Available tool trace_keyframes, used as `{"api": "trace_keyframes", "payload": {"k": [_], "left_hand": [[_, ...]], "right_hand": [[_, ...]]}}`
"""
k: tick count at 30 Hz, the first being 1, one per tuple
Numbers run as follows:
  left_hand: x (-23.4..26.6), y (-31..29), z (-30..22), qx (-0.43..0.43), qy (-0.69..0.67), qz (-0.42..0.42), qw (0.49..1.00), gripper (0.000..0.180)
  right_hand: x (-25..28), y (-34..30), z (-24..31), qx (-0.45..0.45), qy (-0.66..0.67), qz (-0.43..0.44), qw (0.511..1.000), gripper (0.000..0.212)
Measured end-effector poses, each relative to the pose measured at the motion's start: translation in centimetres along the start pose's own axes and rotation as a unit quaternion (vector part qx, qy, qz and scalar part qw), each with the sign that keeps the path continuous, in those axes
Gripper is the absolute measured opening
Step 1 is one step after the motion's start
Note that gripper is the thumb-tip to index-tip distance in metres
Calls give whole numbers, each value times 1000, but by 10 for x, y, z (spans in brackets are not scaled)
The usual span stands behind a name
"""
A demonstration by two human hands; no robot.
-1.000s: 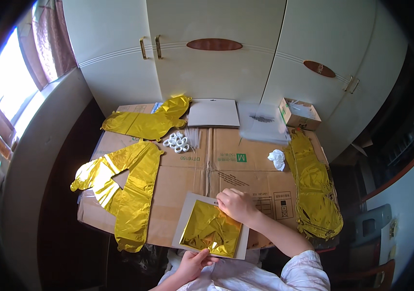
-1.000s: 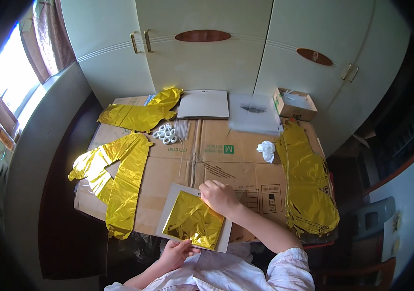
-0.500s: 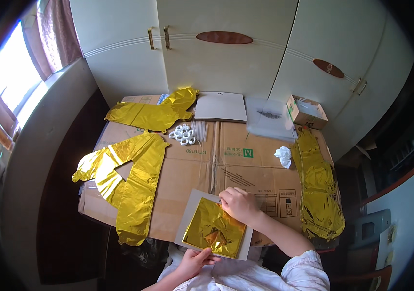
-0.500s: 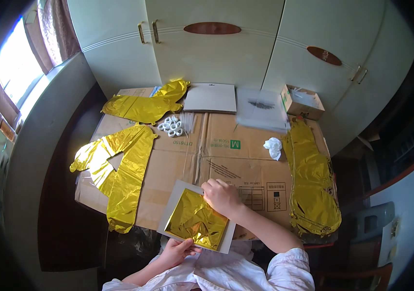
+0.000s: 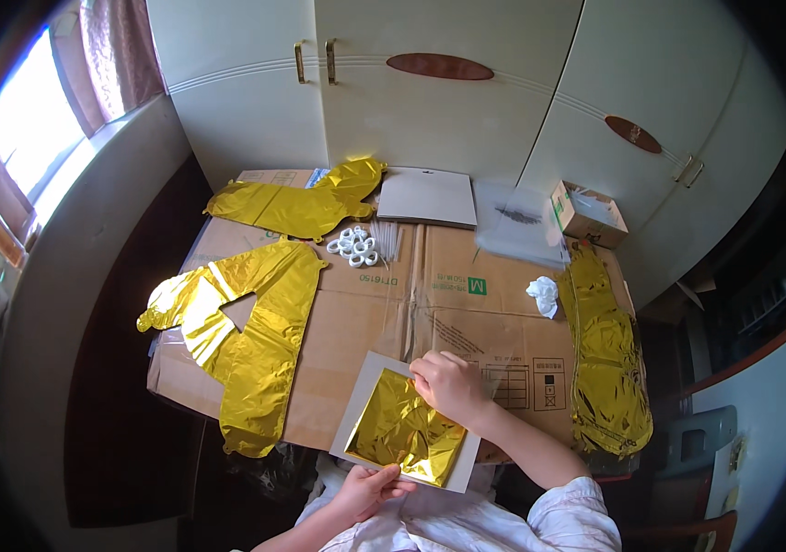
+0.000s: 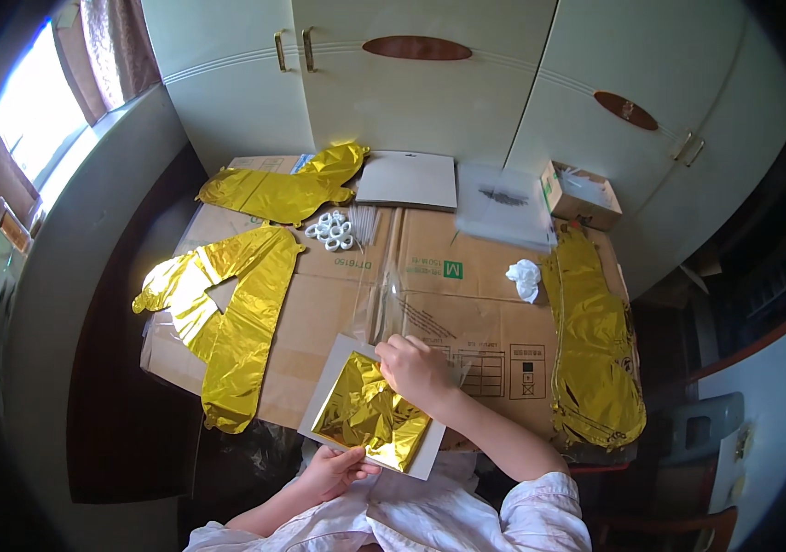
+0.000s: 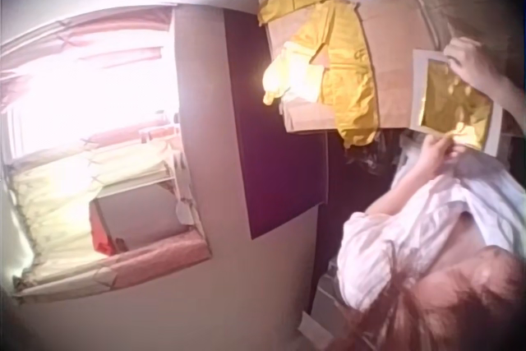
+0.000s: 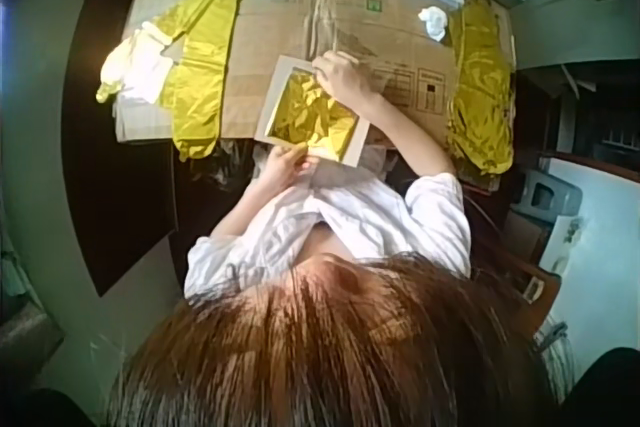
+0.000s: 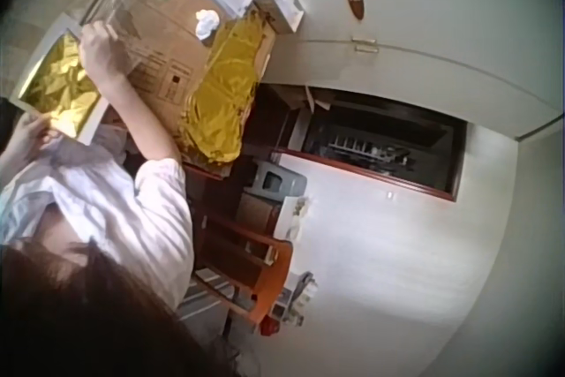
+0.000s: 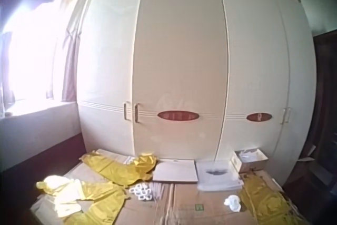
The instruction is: Packaging gold-colored foil decorations into card-backed sleeves at a workstation.
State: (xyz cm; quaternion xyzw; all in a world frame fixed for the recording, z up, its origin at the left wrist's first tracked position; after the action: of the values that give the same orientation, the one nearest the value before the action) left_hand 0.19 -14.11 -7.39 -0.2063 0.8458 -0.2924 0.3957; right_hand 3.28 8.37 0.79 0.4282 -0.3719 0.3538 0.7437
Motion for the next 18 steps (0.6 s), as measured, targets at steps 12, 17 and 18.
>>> {"api": "trace_keyframes", "payload": {"k": [12, 17, 18], "left_hand": [[4, -9, 2, 8, 47, 7, 999, 31], [18, -14, 2, 9, 60, 13, 998, 30], [18, -16, 1, 7, 67, 16, 998, 30]], "right_hand": [[-15, 7, -7, -14, -26, 15, 999, 5], [-12, 3, -6, -6, -23, 24, 999, 5], [-12, 2, -4, -7, -24, 29, 999, 5]]}}
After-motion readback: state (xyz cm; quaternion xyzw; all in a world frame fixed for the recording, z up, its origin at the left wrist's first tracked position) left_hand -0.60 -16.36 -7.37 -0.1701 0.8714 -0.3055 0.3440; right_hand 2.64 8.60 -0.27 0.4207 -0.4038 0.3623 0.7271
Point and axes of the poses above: each hand's wrist, its own y-axis towards the middle knuckle, its own x-axis out of the back of the hand, z = x × y, the point moved 3 cm from there along y, towards the middle knuckle, and after that the axes turned 1 degree about -x, right-handed, at the moved point
